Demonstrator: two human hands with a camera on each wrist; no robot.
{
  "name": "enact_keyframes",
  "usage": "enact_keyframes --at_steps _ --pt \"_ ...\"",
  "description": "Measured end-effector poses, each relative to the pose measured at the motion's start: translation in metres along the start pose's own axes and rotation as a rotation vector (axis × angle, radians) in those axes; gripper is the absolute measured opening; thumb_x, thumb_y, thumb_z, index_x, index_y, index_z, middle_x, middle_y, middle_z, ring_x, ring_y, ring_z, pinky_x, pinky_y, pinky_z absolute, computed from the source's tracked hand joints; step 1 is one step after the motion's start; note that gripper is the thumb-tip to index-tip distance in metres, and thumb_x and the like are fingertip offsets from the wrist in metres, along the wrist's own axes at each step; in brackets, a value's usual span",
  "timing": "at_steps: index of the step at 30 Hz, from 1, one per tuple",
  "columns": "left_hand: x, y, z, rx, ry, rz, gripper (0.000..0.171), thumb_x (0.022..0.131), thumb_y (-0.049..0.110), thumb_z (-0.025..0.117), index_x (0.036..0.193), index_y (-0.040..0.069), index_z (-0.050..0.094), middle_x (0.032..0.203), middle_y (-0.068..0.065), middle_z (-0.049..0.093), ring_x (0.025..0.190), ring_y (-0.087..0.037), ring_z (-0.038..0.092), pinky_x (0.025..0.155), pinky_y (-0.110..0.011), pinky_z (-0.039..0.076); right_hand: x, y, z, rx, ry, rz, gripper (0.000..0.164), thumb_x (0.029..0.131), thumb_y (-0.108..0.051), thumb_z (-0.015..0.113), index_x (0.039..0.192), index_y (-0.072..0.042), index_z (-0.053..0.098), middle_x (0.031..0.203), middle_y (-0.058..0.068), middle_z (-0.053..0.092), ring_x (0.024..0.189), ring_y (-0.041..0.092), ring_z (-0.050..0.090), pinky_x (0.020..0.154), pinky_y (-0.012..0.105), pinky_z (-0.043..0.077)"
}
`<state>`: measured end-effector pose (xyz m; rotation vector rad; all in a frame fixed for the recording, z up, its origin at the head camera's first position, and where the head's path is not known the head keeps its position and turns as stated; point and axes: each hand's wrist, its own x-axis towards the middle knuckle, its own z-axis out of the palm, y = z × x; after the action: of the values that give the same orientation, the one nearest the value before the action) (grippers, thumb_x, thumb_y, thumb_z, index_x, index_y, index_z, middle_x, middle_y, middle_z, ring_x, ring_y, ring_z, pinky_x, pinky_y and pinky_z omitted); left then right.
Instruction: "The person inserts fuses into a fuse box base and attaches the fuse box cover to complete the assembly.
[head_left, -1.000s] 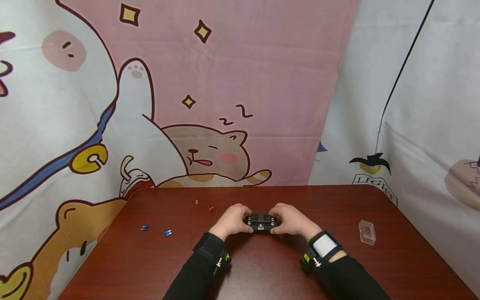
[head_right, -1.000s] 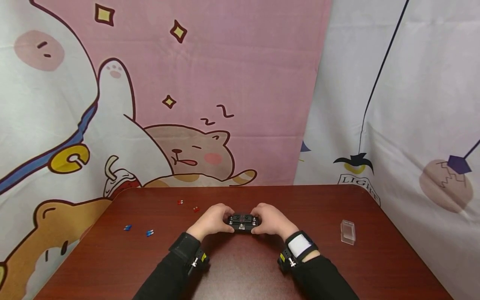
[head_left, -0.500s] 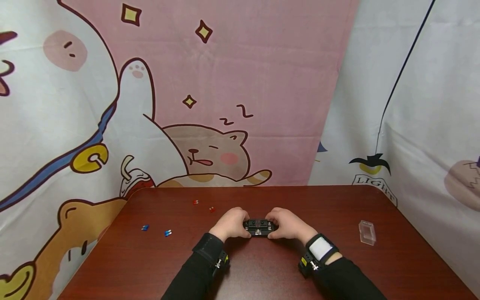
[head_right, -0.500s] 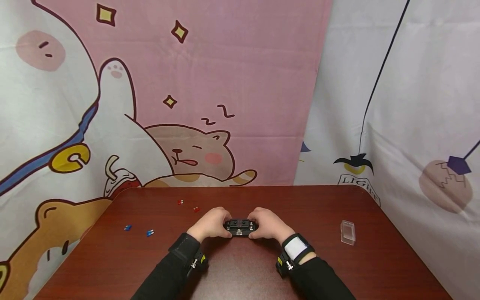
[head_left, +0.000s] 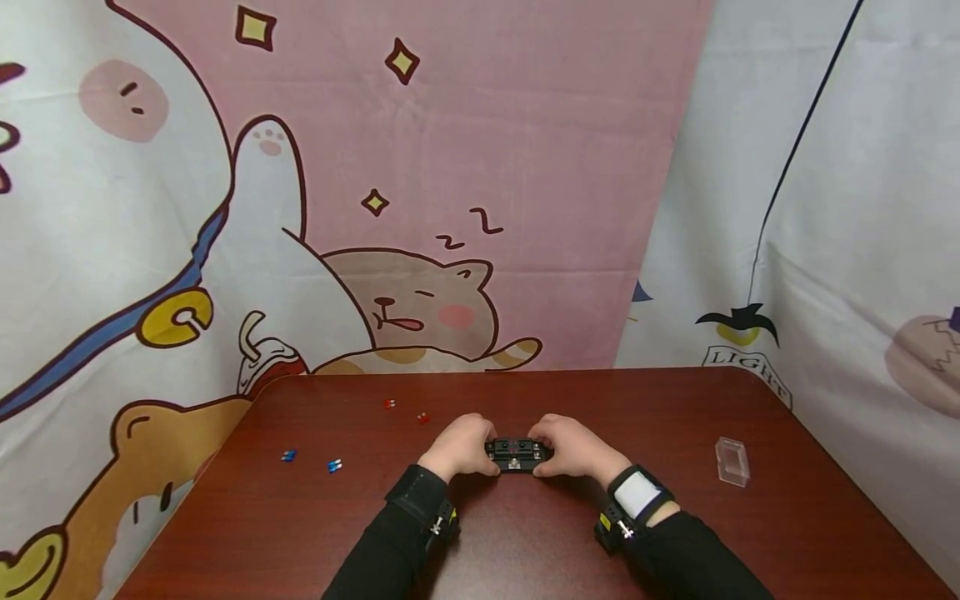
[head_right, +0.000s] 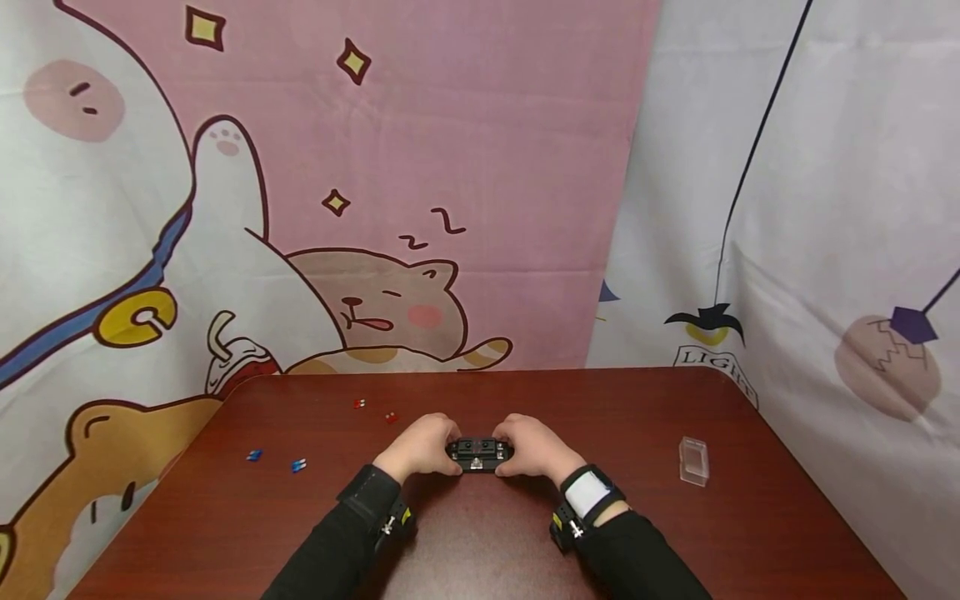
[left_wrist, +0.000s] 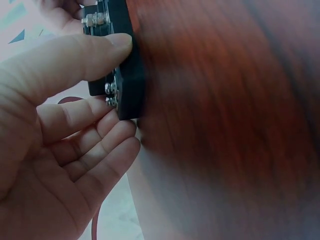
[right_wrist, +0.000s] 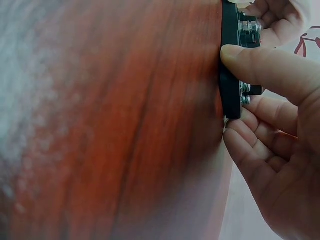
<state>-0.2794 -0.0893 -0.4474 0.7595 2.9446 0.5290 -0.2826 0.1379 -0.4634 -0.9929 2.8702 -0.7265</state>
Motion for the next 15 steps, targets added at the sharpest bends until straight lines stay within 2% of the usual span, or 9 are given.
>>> enact_keyframes --at_steps 15 --pt "-0.0004 0.0009 -0.0011 -0.038 -0.019 -0.034 0.032 0.066 0.026 0.090 0.087 0.010 0.072 0.077 0.005 0.053 0.071 -0.014 0.048 0.067 -0.029 0.043 0.0011 0.0011 0.0015 0.033 -0.001 0.040 0.038 0.069 -0.021 0.090 0.099 -0.010 0.069 0.092 -0.004 0.059 0.084 0.015 0.057 0.078 0.039 0.050"
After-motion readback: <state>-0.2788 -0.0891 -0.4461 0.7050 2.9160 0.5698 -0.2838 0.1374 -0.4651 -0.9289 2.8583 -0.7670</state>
